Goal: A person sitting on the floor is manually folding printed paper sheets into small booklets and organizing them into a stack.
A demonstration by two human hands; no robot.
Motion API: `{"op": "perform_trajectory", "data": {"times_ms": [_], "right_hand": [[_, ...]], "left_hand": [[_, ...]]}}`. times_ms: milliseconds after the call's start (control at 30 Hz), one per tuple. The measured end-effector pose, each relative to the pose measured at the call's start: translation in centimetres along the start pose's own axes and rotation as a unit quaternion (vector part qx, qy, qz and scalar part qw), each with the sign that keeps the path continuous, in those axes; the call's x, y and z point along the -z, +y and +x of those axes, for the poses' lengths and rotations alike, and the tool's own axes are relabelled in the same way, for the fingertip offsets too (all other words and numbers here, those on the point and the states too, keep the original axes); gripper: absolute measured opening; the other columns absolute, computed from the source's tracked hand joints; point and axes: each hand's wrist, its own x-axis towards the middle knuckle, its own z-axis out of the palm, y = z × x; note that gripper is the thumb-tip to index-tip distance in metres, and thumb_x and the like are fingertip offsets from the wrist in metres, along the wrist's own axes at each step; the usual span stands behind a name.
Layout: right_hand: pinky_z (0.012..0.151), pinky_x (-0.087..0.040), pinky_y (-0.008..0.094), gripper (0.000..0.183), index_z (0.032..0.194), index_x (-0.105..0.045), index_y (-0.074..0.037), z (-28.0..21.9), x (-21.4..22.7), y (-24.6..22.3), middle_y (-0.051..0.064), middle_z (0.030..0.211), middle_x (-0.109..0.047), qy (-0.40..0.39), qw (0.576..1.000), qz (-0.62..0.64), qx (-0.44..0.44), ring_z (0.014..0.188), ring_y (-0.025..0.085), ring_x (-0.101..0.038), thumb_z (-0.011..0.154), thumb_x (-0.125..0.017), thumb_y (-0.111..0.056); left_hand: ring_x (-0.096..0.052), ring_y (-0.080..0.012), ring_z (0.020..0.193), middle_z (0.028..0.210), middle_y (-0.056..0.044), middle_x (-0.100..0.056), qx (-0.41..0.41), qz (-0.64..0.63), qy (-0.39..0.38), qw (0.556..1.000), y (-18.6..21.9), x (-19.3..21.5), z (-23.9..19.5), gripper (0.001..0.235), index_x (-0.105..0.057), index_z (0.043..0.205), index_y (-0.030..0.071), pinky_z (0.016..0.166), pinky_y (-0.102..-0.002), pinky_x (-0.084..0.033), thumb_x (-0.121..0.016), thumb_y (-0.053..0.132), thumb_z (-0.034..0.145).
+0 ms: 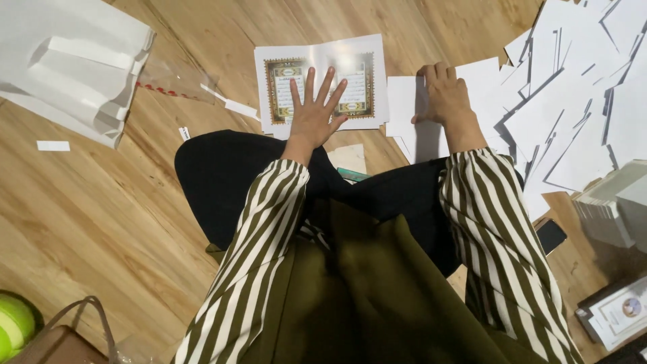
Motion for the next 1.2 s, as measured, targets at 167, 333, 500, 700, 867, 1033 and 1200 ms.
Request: {"op": "perform_trajectory", "data": {"times_ms": [167,333,500,700,867,1033,1200], "right_hand": [[0.082,-0.038,0.04,0.092,0.115,-0.038,-0.013,0.8,1.1,-0.8,0.011,0.108,-0.051,-0.021,0.994,-0.105,0.021,0.1,0.03,-0.047,0.044,-0.084,-0.049],[0.076,-0.043,0.039,0.056,0.112,-0.059,-0.024,4.0,-2.0,5.2,0.009,0.107,-0.055,0.013,0.981,-0.18,0.065,0.099,0.03,-0.047,0.062,-0.069,-0.047],[0.049,-0.046,0.04,0.008,0.091,-0.071,-0.012,-2.5,4.0,6.3,0.009,0.091,-0.055,0.21,0.972,-0.006,0.108,0.084,0.028,-0.051,0.084,-0.07,-0.015],[0.067,-0.058,0.03,0.005,0.087,-0.068,0.0,-9.7,9.6,-4.9,0.018,0.101,-0.06,0.359,0.89,0.087,0.268,0.083,0.028,-0.063,0.088,-0.065,0.004],[0.058,-0.051,0.038,0.012,0.095,-0.061,-0.003,-8.1,5.7,-11.8,0.022,0.119,-0.05,0.368,0.836,0.187,0.361,0.092,0.034,-0.059,0.085,-0.062,0.003],[0.084,-0.049,0.041,0.039,0.123,-0.041,-0.009,-8.8,2.2,-15.2,0.017,0.135,-0.029,0.27,0.784,0.468,0.306,0.115,0.037,-0.046,0.089,-0.056,0.001],[0.09,-0.048,0.042,0.053,0.133,-0.032,-0.003,-7.7,-0.8,-14.6,0.016,0.138,-0.024,0.2,0.719,0.628,0.222,0.113,0.038,-0.05,0.089,-0.061,-0.004]], "left_hand": [[0.011,-0.0356,0.135,0.149,-0.002,0.012,0.005,0.02,-0.006,1.0,0.0,0.5,0.0,0.067,0.007,0.143,0.028,0.103,-0.064,0.004,-0.025,0.06,0.094],[0.009,-0.0359,0.135,0.149,-0.002,0.01,0.005,0.037,0.015,0.999,0.1,-0.2,0.0,0.068,0.006,0.143,0.028,0.102,-0.065,0.002,-0.024,0.061,0.092],[0.012,-0.0356,0.134,0.149,-0.002,0.012,0.003,0.018,-0.001,1.0,0.0,-0.1,0.1,0.067,0.005,0.144,0.027,0.102,-0.065,0.004,-0.023,0.06,0.093],[-0.013,-0.0267,0.134,0.145,-0.006,-0.021,0.059,-0.339,0.015,0.939,1.1,5.1,-0.4,0.064,-0.03,0.137,0.018,0.104,-0.053,0.002,-0.013,0.053,0.086],[-0.061,-0.0162,0.081,0.108,-0.005,-0.059,0.154,-0.751,0.084,0.637,0.7,7.3,-2.3,0.044,-0.056,0.102,0.012,0.054,-0.023,-0.055,-0.049,0.048,0.076],[-0.059,-0.0139,0.078,0.094,-0.003,-0.058,0.18,-0.727,0.119,0.652,0.1,4.2,-3.0,0.039,-0.056,0.096,0.015,0.054,-0.025,-0.055,-0.06,0.049,0.077],[-0.061,-0.0158,0.082,0.098,-0.007,-0.058,0.174,-0.747,0.127,0.629,0.6,2.0,-2.5,0.047,-0.056,0.104,0.011,0.055,-0.026,-0.058,-0.073,0.044,0.074]]}}
